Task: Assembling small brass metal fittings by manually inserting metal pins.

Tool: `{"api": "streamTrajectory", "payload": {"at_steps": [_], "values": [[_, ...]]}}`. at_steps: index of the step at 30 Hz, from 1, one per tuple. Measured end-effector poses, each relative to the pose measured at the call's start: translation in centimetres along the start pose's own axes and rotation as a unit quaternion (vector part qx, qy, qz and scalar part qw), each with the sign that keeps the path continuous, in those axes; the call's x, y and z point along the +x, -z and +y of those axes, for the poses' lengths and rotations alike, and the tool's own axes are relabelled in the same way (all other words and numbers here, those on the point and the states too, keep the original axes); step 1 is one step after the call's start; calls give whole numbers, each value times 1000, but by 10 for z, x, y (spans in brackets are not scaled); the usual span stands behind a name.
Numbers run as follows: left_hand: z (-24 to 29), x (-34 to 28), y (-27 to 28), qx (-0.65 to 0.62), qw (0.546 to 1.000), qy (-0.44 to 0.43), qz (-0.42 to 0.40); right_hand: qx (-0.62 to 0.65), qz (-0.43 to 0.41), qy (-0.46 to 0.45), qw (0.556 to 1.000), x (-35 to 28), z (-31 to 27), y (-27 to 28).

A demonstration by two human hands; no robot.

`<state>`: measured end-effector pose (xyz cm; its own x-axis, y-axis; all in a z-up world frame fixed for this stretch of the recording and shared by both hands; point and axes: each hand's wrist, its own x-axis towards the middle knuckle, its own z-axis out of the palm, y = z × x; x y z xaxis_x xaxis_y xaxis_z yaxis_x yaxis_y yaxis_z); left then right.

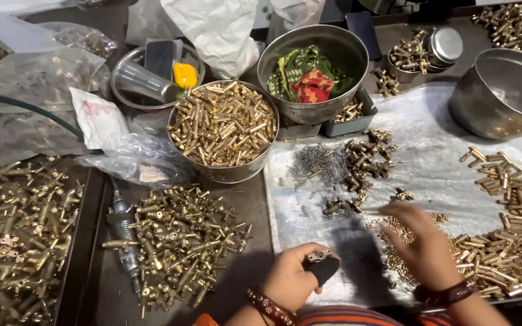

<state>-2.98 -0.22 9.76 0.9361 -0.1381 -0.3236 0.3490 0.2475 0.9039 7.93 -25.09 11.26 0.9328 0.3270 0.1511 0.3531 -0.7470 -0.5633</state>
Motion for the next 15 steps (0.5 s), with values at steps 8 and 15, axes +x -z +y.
{"api": "streamTrajectory", "payload": {"at_steps": [8,15], "values": [[-24,9,13,-2,999,-20,27,-411,59,-129,900,-52,225,29],[-17,4,7,89,996,16,20,-429,-34,-213,877,-30,202,38]]}}
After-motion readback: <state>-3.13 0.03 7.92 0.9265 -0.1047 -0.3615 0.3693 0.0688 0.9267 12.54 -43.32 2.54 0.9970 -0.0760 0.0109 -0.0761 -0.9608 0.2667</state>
